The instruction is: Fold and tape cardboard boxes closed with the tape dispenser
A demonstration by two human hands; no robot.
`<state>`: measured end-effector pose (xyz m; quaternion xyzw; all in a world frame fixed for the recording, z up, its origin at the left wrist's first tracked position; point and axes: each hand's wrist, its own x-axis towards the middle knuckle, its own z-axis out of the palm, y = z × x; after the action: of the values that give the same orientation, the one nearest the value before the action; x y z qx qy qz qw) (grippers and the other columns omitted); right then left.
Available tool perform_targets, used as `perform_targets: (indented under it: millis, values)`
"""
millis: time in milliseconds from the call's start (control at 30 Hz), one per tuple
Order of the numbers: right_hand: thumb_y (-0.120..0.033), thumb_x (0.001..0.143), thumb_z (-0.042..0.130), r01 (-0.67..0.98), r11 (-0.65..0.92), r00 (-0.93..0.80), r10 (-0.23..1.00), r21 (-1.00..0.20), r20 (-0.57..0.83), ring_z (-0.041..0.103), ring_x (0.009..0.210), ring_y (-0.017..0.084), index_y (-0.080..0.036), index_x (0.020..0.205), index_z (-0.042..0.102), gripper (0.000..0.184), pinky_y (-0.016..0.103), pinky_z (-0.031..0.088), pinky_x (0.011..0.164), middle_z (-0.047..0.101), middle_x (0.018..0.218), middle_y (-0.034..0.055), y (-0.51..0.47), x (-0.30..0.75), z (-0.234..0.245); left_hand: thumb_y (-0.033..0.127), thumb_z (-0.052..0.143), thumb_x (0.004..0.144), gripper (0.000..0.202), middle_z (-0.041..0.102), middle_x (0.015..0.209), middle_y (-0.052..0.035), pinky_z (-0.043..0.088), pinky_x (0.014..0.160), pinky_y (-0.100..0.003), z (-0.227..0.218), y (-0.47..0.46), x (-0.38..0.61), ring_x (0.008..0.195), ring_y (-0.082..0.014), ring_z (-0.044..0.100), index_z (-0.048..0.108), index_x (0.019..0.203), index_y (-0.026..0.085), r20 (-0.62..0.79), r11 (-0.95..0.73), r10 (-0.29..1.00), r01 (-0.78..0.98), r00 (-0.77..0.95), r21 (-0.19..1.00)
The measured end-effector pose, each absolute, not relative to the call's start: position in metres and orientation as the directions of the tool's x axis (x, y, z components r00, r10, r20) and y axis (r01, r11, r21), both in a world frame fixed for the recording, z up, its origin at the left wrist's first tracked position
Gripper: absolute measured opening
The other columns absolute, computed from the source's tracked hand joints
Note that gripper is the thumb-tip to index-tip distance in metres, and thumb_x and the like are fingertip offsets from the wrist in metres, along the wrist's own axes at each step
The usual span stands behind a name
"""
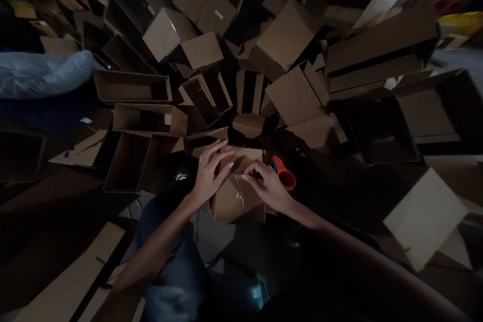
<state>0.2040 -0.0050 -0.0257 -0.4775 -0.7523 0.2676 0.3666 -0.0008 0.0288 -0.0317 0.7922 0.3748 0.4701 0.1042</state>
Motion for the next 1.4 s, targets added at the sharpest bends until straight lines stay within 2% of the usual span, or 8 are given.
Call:
perform_targets:
  millis: [133,267,400,567,800,1000,1200,1400]
  values:
    - [-0.028,0.096,0.057,0.531,0.426,-0.280,0.904,-0.733,0.322,0.058,0.077,0.016,-0.022,0.084,0.054,0.013,0.035,0.040,0.077,0.062,0.083,-0.0004,-0.005,0.205,-0.028,0.035,0.061,0.093,0.012,0.066,0.126,-0.0061,0.039,0.111,-0.055,-0.024,0.027,-0.006,0.137,-0.0297,0.047,0.069,0.093,0.026,0.598,-0.742,0.667,0.460,0.444,0.487]
    - [-0.027,0.096,0.056,0.521,0.435,-0.268,0.900,-0.734,0.343,0.057,0.077,0.016,-0.022,0.084,0.054,0.013,0.034,0.040,0.076,0.060,0.084,0.0003,-0.005,0.207,-0.031,0.036,0.069,0.088,0.010,0.063,0.133,-0.0070,0.037,0.114,-0.059,-0.020,0.027,-0.010,0.145,-0.0317,0.035,0.069,0.090,0.026,0.536,-0.763,0.643,0.395,0.547,0.513]
    - [-0.027,0.096,0.053,0.519,0.443,-0.281,0.896,-0.732,0.343,0.057,0.077,0.016,-0.022,0.085,0.054,0.012,0.036,0.039,0.077,0.061,0.084,0.0002,-0.005,0.207,-0.033,0.032,0.066,0.090,0.011,0.065,0.133,-0.0065,0.037,0.114,-0.062,-0.019,0.029,-0.010,0.146,-0.0311,0.035,0.070,0.082,0.025,0.524,-0.740,0.669,0.404,0.527,0.538]
    - [-0.027,0.096,0.054,0.489,0.445,-0.282,0.895,-0.750,0.347,0.056,0.075,0.016,-0.022,0.087,0.056,0.011,0.036,0.039,0.078,0.060,0.081,-0.0009,-0.003,0.207,-0.033,0.034,0.065,0.092,0.014,0.067,0.131,-0.0072,0.033,0.115,-0.064,-0.020,0.031,-0.009,0.146,-0.0311,0.036,0.069,0.082,0.024,0.507,-0.719,0.687,0.386,0.521,0.578]
    - [-0.025,0.097,0.052,0.426,0.449,-0.289,0.890,-0.785,0.353,0.057,0.080,0.016,-0.022,0.091,0.058,0.009,0.033,0.046,0.075,0.059,0.089,0.0030,-0.005,0.206,-0.038,0.035,0.064,0.092,0.014,0.068,0.127,-0.0091,0.033,0.114,-0.063,-0.029,0.031,-0.010,0.142,-0.0300,0.042,0.068,0.084,0.024,0.461,-0.677,0.717,0.364,0.523,0.640]
    - [-0.023,0.098,0.049,0.445,0.489,-0.306,0.870,-0.750,0.386,0.058,0.084,0.017,-0.023,0.099,0.056,0.007,0.036,0.048,0.079,0.057,0.093,0.0043,-0.007,0.207,-0.051,0.036,0.063,0.092,0.015,0.067,0.126,-0.0101,0.032,0.115,-0.062,-0.043,0.029,-0.005,0.137,-0.0289,0.048,0.065,0.085,0.023,0.472,-0.630,0.764,0.353,0.440,0.692]
    - [-0.023,0.097,0.051,0.468,0.503,-0.281,0.864,-0.727,0.417,0.056,0.083,0.018,-0.023,0.095,0.055,0.005,0.035,0.048,0.077,0.056,0.091,0.0038,-0.003,0.209,-0.040,0.038,0.061,0.094,0.018,0.065,0.127,-0.0104,0.031,0.116,-0.061,-0.042,0.029,0.004,0.140,-0.0284,0.044,0.062,0.084,0.023,0.490,-0.603,0.790,0.320,0.368,0.731]
    - [-0.018,0.093,0.053,0.546,0.486,-0.290,0.874,-0.682,0.390,0.056,0.077,0.016,-0.023,0.089,0.056,0.007,0.035,0.047,0.076,0.055,0.093,0.0037,0.001,0.212,-0.034,0.038,0.065,0.091,0.017,0.068,0.120,-0.0082,0.033,0.115,-0.059,-0.048,0.034,0.006,0.135,-0.0290,0.048,0.062,0.081,0.024,0.470,-0.603,0.787,0.338,0.400,0.723]
